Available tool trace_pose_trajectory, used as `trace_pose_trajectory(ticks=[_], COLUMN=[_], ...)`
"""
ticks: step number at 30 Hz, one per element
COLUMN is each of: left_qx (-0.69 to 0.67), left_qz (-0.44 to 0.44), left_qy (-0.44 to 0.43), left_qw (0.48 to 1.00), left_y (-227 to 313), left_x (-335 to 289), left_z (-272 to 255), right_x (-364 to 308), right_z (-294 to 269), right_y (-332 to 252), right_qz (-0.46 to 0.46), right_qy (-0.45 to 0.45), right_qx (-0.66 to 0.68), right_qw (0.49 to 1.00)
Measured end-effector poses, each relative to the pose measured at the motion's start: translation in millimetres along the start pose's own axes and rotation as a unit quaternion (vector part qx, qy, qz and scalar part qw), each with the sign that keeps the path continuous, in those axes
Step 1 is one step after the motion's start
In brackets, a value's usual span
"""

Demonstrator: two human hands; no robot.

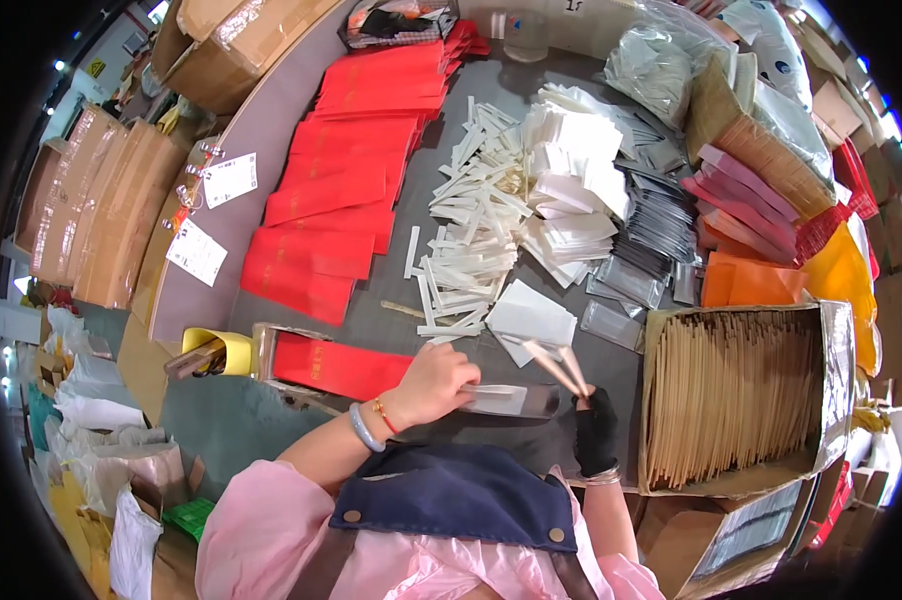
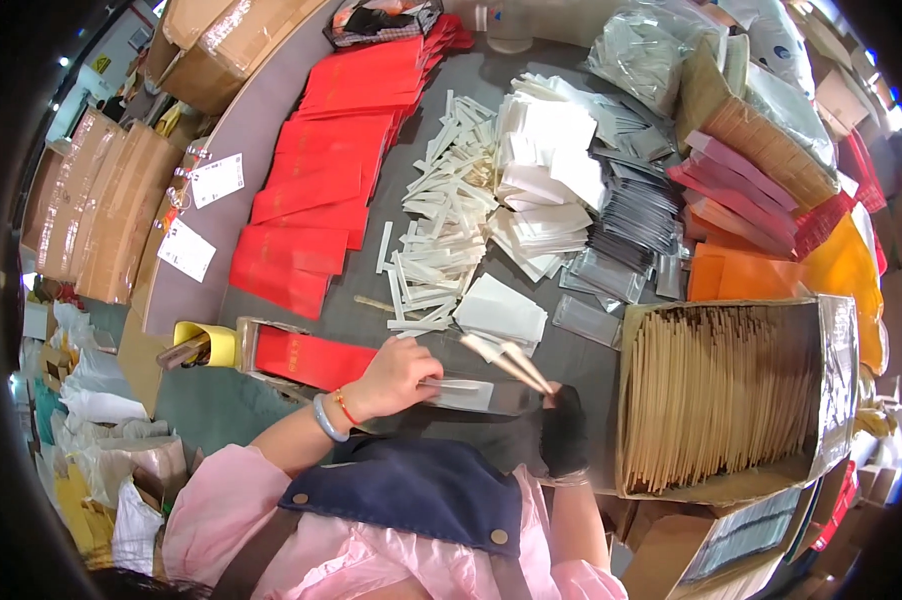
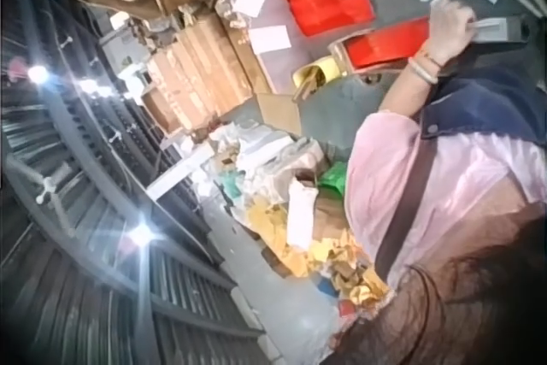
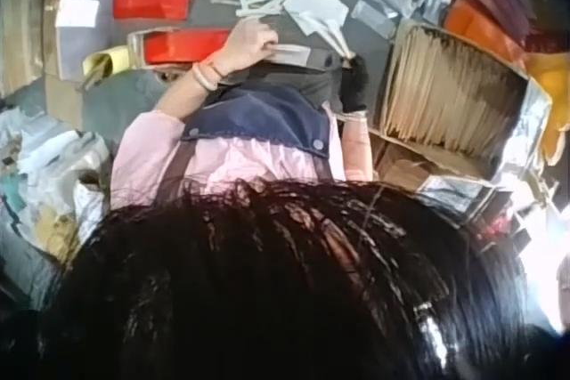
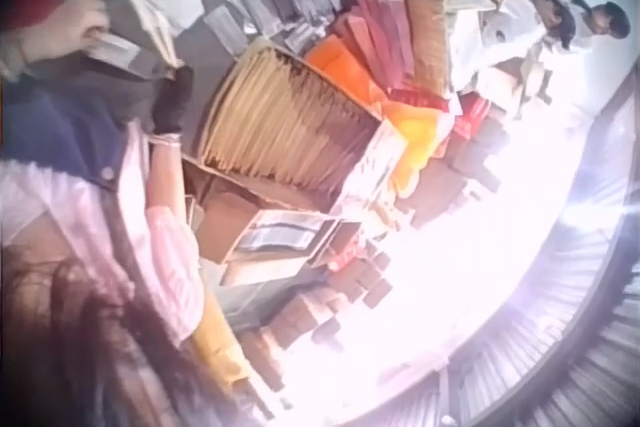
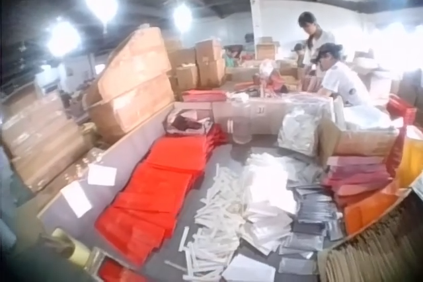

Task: Packing small white items into red envelopes using wooden sticks for assistance.

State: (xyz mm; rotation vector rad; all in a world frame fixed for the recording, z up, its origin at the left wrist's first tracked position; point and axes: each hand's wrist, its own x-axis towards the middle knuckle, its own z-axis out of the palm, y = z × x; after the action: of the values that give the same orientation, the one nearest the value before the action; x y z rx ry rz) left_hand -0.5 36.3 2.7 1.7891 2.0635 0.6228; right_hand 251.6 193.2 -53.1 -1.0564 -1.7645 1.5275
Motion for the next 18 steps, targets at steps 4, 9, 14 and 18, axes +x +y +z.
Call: trace_pose_trajectory(ticks=[4,9,14,18], left_qx=[0.02,0.031,0.021,0.046], left_qz=[-0.061,-0.075,-0.046,-0.044], left_qy=[0.071,0.077,0.049,0.043], left_qw=[0.995,0.994,0.998,0.997], left_y=[3,-5,0,8], left_x=[-20,-50,-46,-36], left_z=[-1,-22,-4,-3], right_x=[19,16,19,29], right_z=[-1,-9,33,38], right_y=[-36,-47,-32,-24], right_qz=[-0.138,-0.128,-0.248,-0.31], right_qy=[-0.154,-0.245,-0.236,-0.186], right_qx=[-0.189,-0.376,-0.322,-0.307], right_qw=[0.96,0.884,0.883,0.88])
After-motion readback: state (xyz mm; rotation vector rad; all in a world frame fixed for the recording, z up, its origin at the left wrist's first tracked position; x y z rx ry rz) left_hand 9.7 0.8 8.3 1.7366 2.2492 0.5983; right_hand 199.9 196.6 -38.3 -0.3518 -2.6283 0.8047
